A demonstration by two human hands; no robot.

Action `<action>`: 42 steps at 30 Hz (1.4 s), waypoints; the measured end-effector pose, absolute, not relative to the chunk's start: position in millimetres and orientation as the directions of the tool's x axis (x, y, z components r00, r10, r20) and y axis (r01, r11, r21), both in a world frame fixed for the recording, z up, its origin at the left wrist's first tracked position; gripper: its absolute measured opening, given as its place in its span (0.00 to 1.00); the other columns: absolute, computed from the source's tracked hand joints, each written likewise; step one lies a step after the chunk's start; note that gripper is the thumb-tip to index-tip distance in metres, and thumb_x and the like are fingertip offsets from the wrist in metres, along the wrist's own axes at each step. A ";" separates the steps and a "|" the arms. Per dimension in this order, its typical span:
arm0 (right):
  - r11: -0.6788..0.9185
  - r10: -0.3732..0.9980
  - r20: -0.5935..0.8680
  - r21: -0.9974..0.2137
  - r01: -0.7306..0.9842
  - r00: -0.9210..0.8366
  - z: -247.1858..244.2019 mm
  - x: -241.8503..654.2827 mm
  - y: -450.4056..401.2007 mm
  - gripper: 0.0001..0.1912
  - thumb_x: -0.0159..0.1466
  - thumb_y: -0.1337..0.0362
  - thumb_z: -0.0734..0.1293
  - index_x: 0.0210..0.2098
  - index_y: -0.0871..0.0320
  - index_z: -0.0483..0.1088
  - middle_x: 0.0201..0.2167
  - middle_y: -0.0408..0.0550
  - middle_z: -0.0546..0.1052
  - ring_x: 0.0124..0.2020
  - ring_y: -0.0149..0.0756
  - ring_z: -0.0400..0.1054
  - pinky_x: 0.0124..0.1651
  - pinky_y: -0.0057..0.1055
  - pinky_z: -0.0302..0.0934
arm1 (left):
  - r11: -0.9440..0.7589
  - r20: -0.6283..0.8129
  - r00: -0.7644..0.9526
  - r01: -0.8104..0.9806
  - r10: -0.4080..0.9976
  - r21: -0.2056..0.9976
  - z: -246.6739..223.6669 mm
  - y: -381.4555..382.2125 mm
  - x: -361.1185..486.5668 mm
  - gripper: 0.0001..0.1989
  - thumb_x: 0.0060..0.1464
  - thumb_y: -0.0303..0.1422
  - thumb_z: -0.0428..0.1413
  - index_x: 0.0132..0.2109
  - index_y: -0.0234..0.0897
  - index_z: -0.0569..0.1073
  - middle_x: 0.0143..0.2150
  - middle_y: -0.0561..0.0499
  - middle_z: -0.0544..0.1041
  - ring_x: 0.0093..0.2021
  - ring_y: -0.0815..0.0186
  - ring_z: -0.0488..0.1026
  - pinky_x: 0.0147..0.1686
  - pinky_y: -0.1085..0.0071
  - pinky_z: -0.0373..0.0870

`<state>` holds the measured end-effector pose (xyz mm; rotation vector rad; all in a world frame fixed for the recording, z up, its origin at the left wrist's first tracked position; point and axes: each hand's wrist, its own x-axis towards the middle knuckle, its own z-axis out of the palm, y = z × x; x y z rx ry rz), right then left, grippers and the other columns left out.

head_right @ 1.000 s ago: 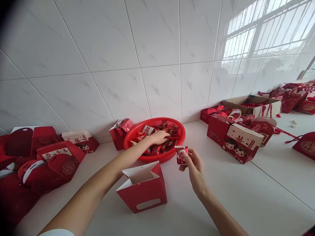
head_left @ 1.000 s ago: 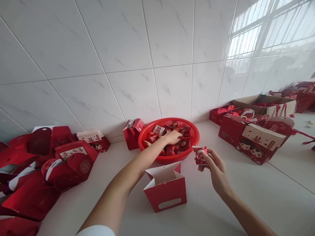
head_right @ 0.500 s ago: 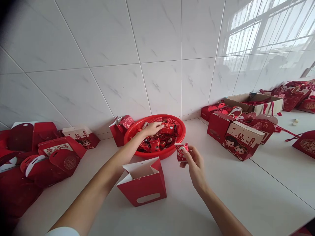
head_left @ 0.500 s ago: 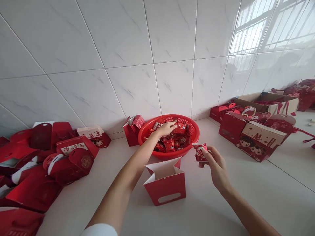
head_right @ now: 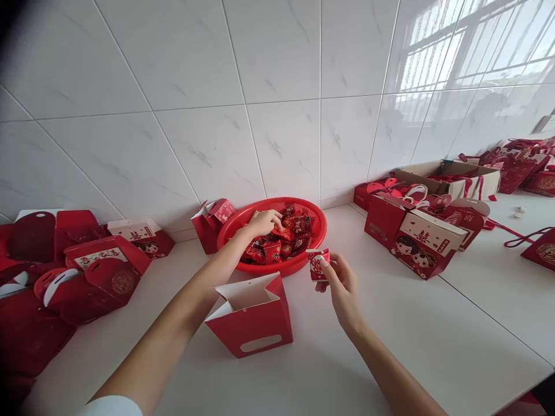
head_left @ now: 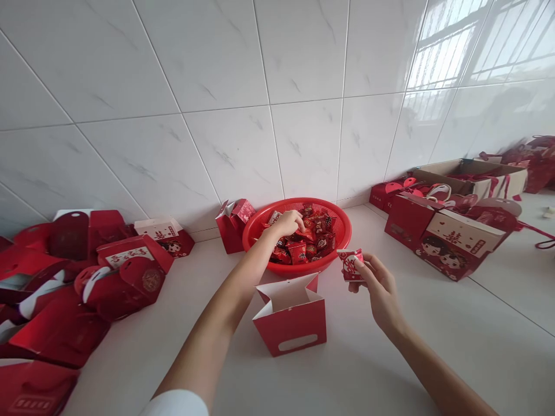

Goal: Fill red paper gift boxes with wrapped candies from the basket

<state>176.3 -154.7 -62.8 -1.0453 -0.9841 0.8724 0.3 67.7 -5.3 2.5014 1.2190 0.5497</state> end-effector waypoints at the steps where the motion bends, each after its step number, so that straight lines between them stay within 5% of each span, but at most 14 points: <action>1: 0.273 0.920 0.225 -0.956 -0.111 0.320 -62.6 176.1 -154.8 0.18 0.64 0.46 0.68 0.37 0.55 0.72 0.25 0.43 0.74 0.21 0.31 0.65 0.26 0.31 0.62 | -0.596 0.215 0.564 0.681 0.797 0.425 -4.5 66.1 1.3 0.18 0.46 0.19 0.51 0.28 0.40 0.84 0.53 0.51 0.81 0.55 0.58 0.76 0.59 0.67 0.70; 4: 0.279 0.919 0.233 -0.954 -0.106 0.319 -61.7 175.6 -155.1 0.18 0.64 0.46 0.68 0.37 0.55 0.72 0.24 0.43 0.73 0.21 0.31 0.65 0.25 0.30 0.62 | -0.657 0.217 0.630 0.643 0.746 0.394 -2.4 57.8 9.8 0.18 0.51 0.22 0.51 0.34 0.40 0.85 0.51 0.51 0.82 0.53 0.62 0.77 0.58 0.70 0.69; 7: 0.282 0.918 0.241 -0.955 -0.091 0.315 -60.8 175.4 -155.3 0.18 0.64 0.46 0.68 0.37 0.56 0.72 0.24 0.43 0.73 0.21 0.31 0.65 0.26 0.30 0.62 | -0.712 0.018 0.734 0.653 0.679 0.258 -1.9 48.1 22.6 0.12 0.55 0.31 0.55 0.39 0.43 0.84 0.44 0.53 0.84 0.48 0.63 0.79 0.53 0.72 0.70; 11: 0.280 0.915 0.244 -0.957 -0.074 0.320 -58.9 176.0 -156.4 0.18 0.64 0.46 0.68 0.37 0.56 0.72 0.24 0.43 0.73 0.21 0.32 0.65 0.26 0.31 0.62 | -0.637 -0.138 0.638 0.769 0.757 0.063 -1.3 44.4 33.9 0.10 0.47 0.38 0.63 0.38 0.41 0.83 0.42 0.45 0.84 0.47 0.52 0.79 0.49 0.63 0.72; 15: 0.277 0.917 0.238 -0.958 -0.080 0.319 -55.3 175.2 -157.7 0.18 0.64 0.46 0.68 0.36 0.55 0.72 0.24 0.43 0.73 0.21 0.32 0.64 0.26 0.31 0.63 | -0.599 -0.175 0.598 0.799 0.782 0.048 0.6 49.5 33.8 0.18 0.41 0.34 0.65 0.44 0.43 0.83 0.44 0.42 0.83 0.46 0.49 0.79 0.49 0.60 0.72; 18: 0.275 0.918 0.235 -0.958 -0.085 0.320 -54.1 173.8 -157.9 0.18 0.63 0.46 0.68 0.35 0.55 0.72 0.24 0.43 0.73 0.21 0.32 0.64 0.26 0.32 0.62 | -0.618 -0.229 0.632 0.774 0.740 0.139 -0.2 53.2 31.3 0.22 0.40 0.30 0.63 0.46 0.48 0.82 0.44 0.47 0.83 0.44 0.53 0.79 0.46 0.64 0.72; 25: 0.263 0.925 0.223 -0.960 -0.096 0.307 -54.9 173.3 -158.1 0.18 0.63 0.45 0.69 0.35 0.55 0.72 0.24 0.43 0.73 0.21 0.31 0.64 0.26 0.31 0.62 | -0.627 -0.232 0.682 0.730 0.694 0.273 -7.3 62.2 22.8 0.05 0.41 0.31 0.63 0.31 0.41 0.79 0.30 0.51 0.80 0.33 0.60 0.76 0.36 0.69 0.69; 32: 0.230 0.939 0.163 -0.953 -0.199 0.303 -56.8 177.0 -155.6 0.19 0.61 0.45 0.70 0.35 0.56 0.74 0.25 0.44 0.74 0.21 0.31 0.65 0.26 0.31 0.61 | -0.465 0.073 0.692 0.399 0.718 0.791 -0.6 64.1 8.6 0.17 0.44 0.43 0.67 0.32 0.34 0.76 0.32 0.50 0.79 0.36 0.63 0.76 0.39 0.69 0.69; 38: 0.208 0.953 0.121 -0.928 -0.309 0.279 -55.1 182.9 -152.4 0.20 0.58 0.46 0.73 0.37 0.57 0.76 0.33 0.50 0.79 0.28 0.36 0.71 0.29 0.32 0.64 | -0.441 0.157 0.759 0.185 0.631 0.878 15.9 42.9 16.1 0.22 0.47 0.50 0.65 0.29 0.33 0.77 0.29 0.50 0.78 0.32 0.66 0.73 0.37 0.68 0.70; 42: 0.282 0.940 0.192 -0.902 -0.327 0.283 -52.6 182.7 -152.6 0.17 0.60 0.48 0.72 0.41 0.53 0.77 0.43 0.50 0.79 0.43 0.40 0.73 0.45 0.35 0.69 | -0.449 0.142 0.827 0.145 0.544 0.882 23.0 16.8 28.5 0.20 0.48 0.48 0.66 0.32 0.31 0.81 0.30 0.47 0.80 0.33 0.65 0.75 0.36 0.68 0.71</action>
